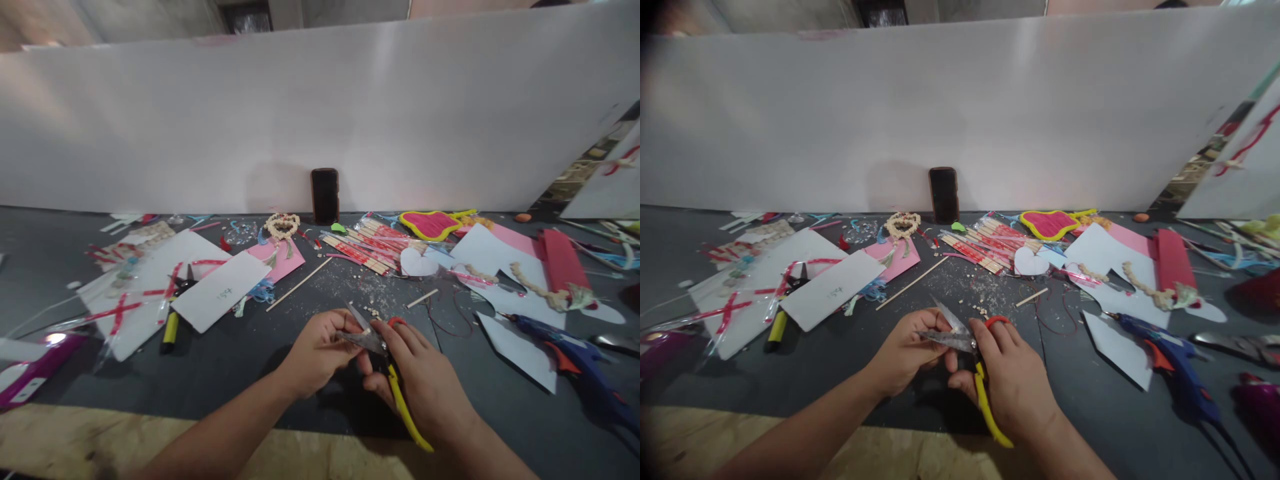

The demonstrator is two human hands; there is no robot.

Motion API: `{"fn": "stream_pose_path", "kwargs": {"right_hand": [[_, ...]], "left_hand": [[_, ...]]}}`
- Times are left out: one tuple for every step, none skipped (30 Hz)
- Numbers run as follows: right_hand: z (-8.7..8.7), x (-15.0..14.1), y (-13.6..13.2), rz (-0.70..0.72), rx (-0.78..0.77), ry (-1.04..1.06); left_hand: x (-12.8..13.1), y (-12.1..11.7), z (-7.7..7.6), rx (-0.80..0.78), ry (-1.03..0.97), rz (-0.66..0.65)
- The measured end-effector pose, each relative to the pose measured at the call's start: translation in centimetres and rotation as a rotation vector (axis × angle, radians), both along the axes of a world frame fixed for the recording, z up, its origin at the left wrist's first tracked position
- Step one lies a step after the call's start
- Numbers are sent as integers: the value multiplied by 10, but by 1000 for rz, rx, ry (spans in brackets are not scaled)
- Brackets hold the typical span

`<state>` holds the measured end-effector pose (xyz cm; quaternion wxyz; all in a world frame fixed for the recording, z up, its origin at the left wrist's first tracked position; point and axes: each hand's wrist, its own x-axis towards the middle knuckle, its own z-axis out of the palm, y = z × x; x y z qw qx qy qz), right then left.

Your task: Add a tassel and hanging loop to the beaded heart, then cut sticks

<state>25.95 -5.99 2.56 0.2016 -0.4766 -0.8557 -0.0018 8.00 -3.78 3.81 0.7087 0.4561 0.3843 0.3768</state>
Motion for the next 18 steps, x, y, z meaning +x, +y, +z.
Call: {"fn": "stream_pose_path", "kwargs": {"right_hand": [[-1,0,0,4,9,3],[-1,0,-1,3,7,2],[-1,0,-2,-1,-5,-3],[-1,0,-3,-10,-23,-11],[-1,0,-4,-22,-40,-19],[-1,0,-4,-34,-54,-26],[-1,-1,-5,-45,-63,-32],[-1,-1,-5,-56,-68,-35],[-1,-1,-5,-69,-69,-36],[-1,-1,-4,-80,-67,-36],[-1,-1,-3,-89,-63,-36],[-1,-1,-2,-98,-55,-35],[-1,-1,-1,-106,-47,-35],[-1,-1,-1,-112,-42,-36],[-2,-1,0,-118,-42,-35],[-2,-1,0,-121,-47,-34],[-1,-1,1,-120,-57,-31],[-1,-1,1,-115,-71,-27]], "left_hand": [[0,0,-1,-20,-13,-13],[0,0,-2,-34,-20,-19],[0,0,-2,-42,-20,-20],[1,0,-3,-47,-17,-17],[1,0,-2,-51,-12,-12],[2,-1,-2,-50,-8,-5],[3,-1,-2,-41,-2,7],[4,-1,-1,-21,8,23],[5,-1,-1,8,22,39],[6,-1,-1,45,45,60],[7,-1,0,80,76,82],[8,-1,0,106,112,104],[9,-1,0,123,150,125],[9,0,0,133,189,142],[9,0,0,139,224,157],[9,0,0,147,255,170],[9,0,0,162,279,182],[9,-1,0,181,293,193]]}}
